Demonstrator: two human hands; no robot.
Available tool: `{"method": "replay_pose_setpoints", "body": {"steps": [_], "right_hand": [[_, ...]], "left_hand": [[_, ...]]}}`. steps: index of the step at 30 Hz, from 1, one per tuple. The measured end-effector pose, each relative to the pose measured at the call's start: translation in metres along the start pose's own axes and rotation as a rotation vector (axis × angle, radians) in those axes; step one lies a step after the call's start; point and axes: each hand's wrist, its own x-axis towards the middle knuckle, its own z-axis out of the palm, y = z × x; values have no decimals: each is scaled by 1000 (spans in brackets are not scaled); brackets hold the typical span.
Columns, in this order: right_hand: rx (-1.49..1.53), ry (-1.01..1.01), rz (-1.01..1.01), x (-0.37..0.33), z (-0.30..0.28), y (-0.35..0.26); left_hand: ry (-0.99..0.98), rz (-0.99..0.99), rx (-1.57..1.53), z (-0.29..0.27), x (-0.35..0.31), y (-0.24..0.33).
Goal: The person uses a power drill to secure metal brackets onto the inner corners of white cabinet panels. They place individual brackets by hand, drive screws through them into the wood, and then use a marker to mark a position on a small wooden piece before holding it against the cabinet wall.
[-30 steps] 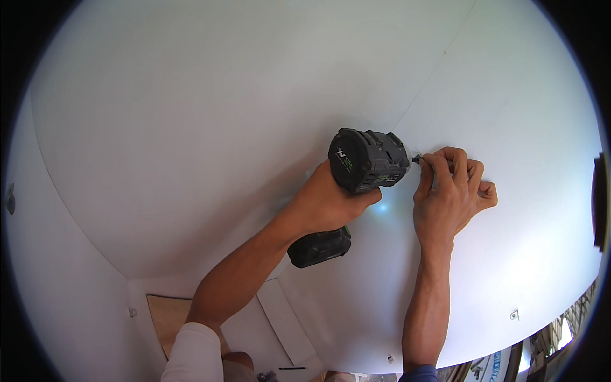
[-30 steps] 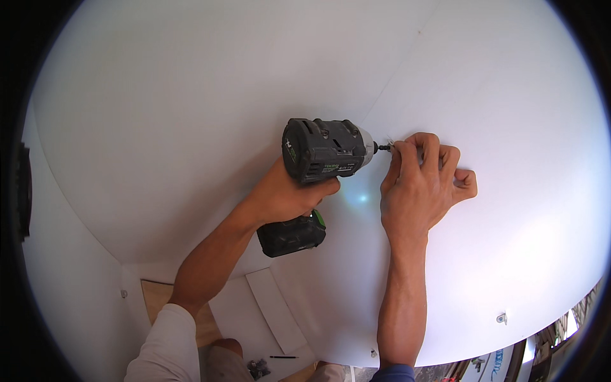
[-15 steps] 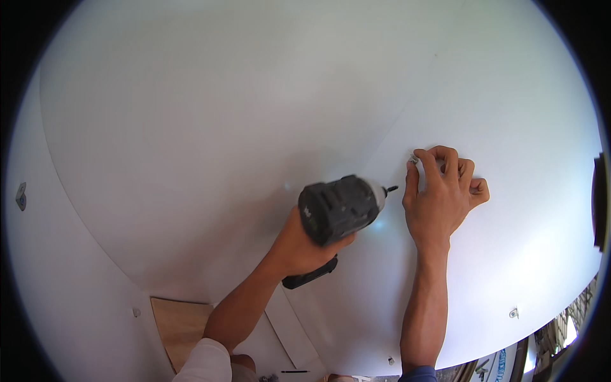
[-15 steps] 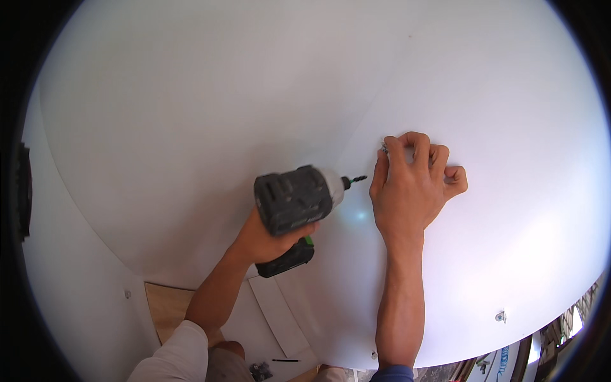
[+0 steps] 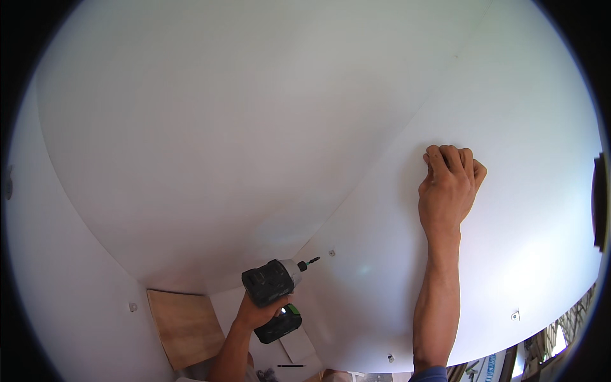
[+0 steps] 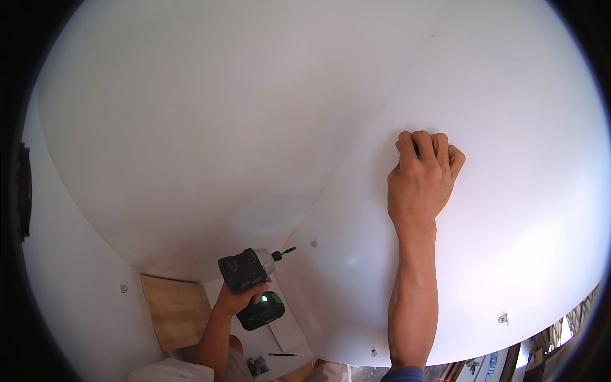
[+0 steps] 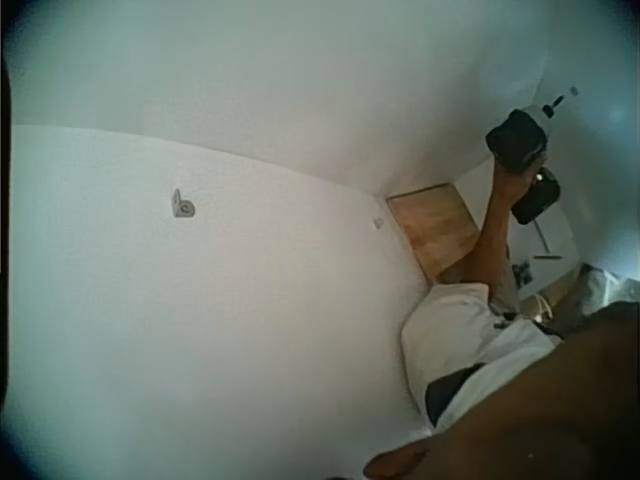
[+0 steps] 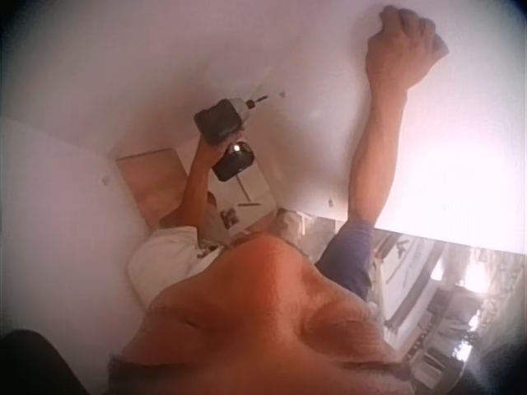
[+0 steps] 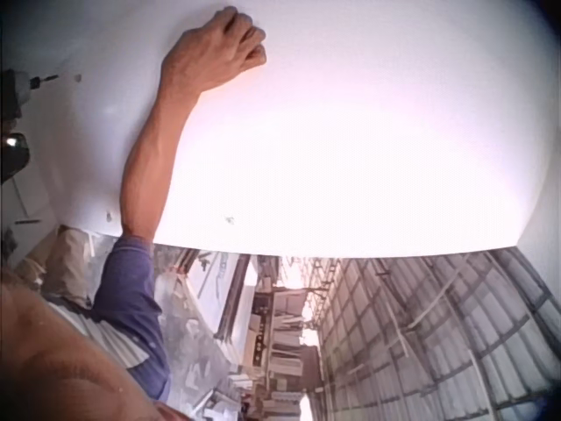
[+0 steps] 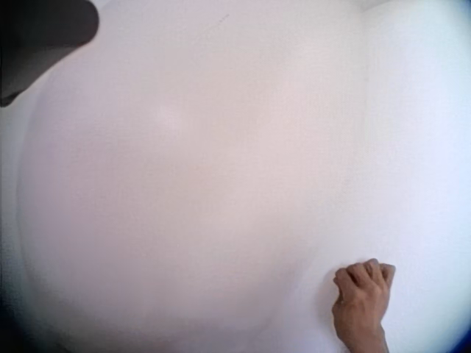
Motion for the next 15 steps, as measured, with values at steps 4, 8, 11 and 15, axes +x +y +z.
{"method": "replay_pose_setpoints", "body": {"steps": [4, 8, 11, 15], "right_hand": [[36, 58, 30, -3, -4, 7], [5, 135, 99, -2, -7, 20], [-31, 130, 111, -1, -10, 29], [-26, 145, 90, 4, -11, 34]], "left_hand": [[98, 41, 155, -3, -2, -2], [104, 83, 199, 1, -4, 4], [152, 30, 188, 5, -8, 6], [129, 95, 175, 7, -9, 2]]}}
